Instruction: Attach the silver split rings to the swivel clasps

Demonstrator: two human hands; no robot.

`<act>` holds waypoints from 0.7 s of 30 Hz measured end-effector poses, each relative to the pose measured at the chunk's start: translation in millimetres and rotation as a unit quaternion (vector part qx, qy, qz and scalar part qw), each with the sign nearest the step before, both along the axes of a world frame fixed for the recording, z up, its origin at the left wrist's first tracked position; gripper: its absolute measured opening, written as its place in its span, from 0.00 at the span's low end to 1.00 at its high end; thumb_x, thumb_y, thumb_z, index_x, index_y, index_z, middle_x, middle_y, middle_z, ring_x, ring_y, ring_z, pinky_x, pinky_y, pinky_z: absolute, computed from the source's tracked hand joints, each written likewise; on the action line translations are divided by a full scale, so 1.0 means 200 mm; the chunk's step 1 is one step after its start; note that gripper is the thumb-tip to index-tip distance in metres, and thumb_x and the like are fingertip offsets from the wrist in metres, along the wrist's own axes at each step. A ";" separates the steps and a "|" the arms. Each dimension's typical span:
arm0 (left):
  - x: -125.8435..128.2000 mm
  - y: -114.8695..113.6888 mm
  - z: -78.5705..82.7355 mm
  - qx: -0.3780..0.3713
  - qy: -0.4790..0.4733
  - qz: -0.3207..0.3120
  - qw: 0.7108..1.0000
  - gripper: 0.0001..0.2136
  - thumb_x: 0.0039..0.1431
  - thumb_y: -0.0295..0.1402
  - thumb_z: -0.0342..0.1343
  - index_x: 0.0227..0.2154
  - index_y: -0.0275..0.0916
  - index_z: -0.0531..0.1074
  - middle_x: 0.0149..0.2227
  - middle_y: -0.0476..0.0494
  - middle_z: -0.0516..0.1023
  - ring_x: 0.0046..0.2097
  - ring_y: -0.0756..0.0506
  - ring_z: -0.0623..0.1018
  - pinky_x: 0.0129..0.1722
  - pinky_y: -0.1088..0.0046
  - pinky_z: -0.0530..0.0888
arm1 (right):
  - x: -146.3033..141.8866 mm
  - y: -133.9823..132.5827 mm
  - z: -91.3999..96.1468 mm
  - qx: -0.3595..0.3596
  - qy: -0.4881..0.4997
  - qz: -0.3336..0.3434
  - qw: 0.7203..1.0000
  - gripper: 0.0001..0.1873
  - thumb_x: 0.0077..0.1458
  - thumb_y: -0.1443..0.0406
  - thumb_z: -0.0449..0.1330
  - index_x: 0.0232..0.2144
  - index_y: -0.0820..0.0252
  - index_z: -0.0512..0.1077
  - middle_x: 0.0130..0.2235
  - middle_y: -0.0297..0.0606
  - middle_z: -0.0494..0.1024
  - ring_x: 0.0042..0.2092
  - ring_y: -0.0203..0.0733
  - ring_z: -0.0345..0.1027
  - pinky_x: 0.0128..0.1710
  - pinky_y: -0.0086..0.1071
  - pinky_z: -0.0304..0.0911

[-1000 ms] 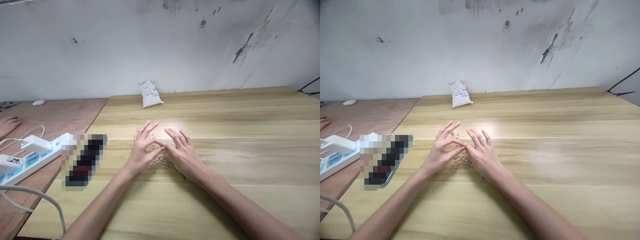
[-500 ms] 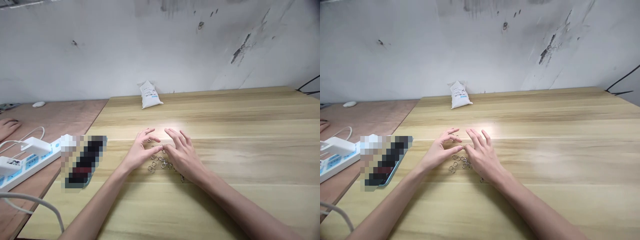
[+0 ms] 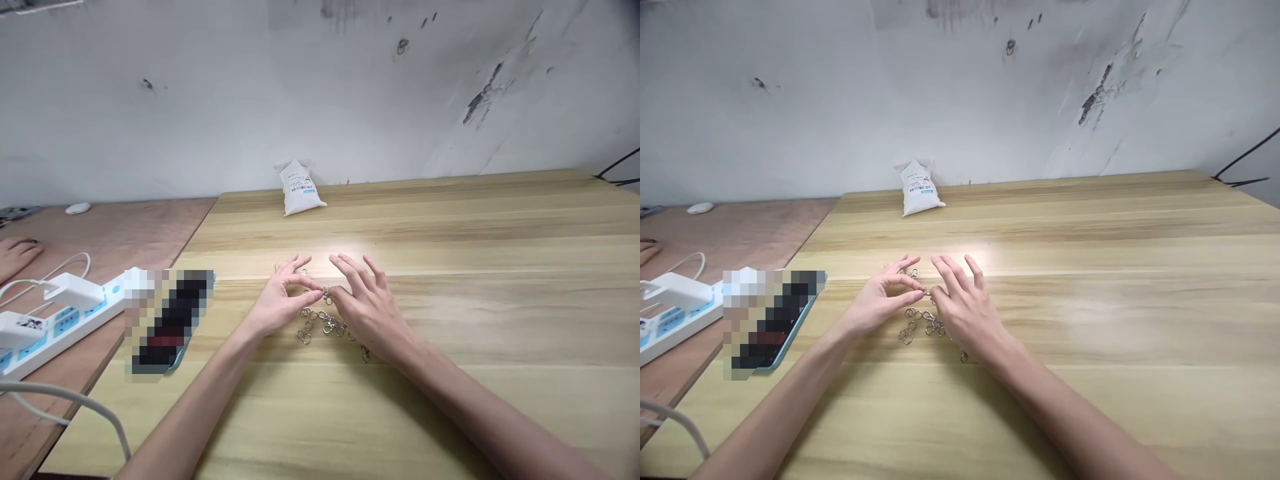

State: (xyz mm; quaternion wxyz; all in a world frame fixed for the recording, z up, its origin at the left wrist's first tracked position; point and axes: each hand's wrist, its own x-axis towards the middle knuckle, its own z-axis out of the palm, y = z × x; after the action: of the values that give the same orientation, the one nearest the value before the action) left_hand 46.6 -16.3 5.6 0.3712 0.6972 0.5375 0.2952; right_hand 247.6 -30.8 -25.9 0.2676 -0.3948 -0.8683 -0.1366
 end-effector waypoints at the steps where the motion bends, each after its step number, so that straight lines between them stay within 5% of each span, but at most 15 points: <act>1: 0.00 0.00 -0.01 0.016 0.010 -0.007 1.000 0.06 0.54 0.39 0.64 0.30 0.44 0.80 0.64 0.43 0.65 0.70 0.34 0.50 0.66 0.37 0.45 | 0.00 0.00 0.00 -0.008 0.000 0.000 1.000 0.06 0.59 0.72 0.55 0.34 0.60 0.71 0.63 0.53 0.62 0.66 0.51 0.51 0.65 0.54 0.45; 9: -0.01 0.00 -0.06 0.182 0.162 -0.022 0.970 0.06 0.60 0.35 0.58 0.30 0.44 0.78 0.66 0.46 0.61 0.70 0.35 0.48 0.63 0.32 0.38 | 0.01 0.02 -0.01 -0.099 0.015 -0.006 0.995 0.09 0.62 0.71 0.52 0.32 0.61 0.71 0.59 0.51 0.68 0.64 0.53 0.55 0.63 0.56 0.49; 16: 0.02 -0.02 -0.05 0.322 0.275 -0.049 0.905 0.06 0.61 0.30 0.56 0.30 0.42 0.77 0.65 0.43 0.62 0.69 0.35 0.52 0.65 0.35 0.40 | 0.03 0.02 0.02 -0.219 0.116 0.015 0.969 0.10 0.65 0.67 0.52 0.33 0.58 0.71 0.53 0.46 0.72 0.61 0.48 0.59 0.60 0.53 0.54; 21: -0.06 0.04 -0.04 0.358 0.233 0.061 0.902 0.04 0.61 0.33 0.58 0.32 0.43 0.77 0.62 0.44 0.66 0.68 0.37 0.56 0.66 0.38 0.46 | 0.03 0.03 0.00 -0.190 0.145 -0.008 0.971 0.09 0.64 0.64 0.54 0.35 0.56 0.73 0.50 0.44 0.73 0.58 0.48 0.62 0.59 0.55 0.53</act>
State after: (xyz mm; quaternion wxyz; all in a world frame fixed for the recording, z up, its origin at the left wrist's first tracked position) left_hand 34.1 -9.1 -2.5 -0.0578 0.7981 0.5082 0.3185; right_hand 254.4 -24.0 -25.0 0.3092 -0.4612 -0.8271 0.0874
